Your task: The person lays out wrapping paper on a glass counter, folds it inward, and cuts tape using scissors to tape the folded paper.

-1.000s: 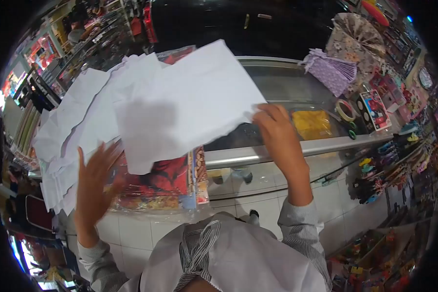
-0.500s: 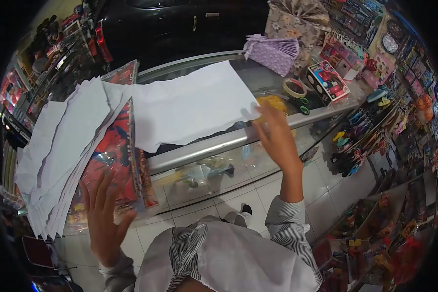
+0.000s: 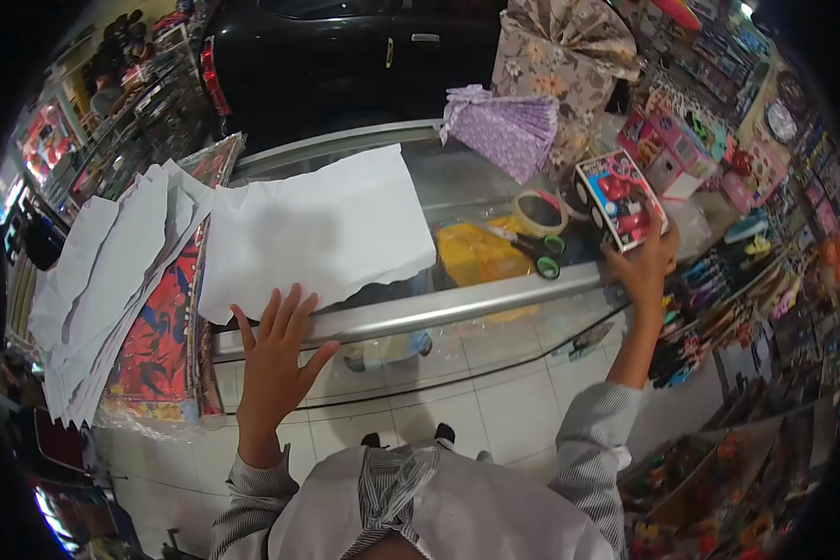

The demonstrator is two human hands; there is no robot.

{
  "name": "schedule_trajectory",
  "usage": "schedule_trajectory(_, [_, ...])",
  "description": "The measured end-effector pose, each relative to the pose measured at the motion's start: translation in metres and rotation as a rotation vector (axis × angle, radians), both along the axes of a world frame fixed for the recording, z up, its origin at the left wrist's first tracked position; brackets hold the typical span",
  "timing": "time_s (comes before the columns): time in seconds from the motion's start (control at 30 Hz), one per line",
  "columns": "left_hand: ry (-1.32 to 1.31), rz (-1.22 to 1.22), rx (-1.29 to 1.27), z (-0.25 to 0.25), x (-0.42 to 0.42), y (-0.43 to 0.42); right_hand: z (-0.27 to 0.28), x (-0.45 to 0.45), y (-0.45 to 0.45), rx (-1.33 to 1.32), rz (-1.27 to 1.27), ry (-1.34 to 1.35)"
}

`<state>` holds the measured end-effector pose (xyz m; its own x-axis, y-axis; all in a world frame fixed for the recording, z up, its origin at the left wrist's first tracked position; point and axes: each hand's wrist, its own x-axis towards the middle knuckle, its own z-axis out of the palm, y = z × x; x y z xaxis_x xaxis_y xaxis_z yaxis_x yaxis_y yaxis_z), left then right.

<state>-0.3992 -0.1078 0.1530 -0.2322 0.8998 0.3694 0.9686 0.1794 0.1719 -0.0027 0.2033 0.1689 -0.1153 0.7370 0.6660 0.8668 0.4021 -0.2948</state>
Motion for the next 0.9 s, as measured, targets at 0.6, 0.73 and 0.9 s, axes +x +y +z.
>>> schedule_trajectory(0.6, [-0.062,0.277,0.344,-0.026,0.022,0.034,-0.019,-0.041,-0.003,0.225,0.006,0.236])
schedule_trajectory(0.73, [-0.04,0.277,0.36,-0.031,0.019,0.035,-0.008,-0.035,-0.004,0.132,0.019,0.236])
schedule_trajectory(0.9, [-0.009,0.289,0.364,-0.033,0.018,0.036,0.021,-0.008,0.0,0.242,0.023,0.157])
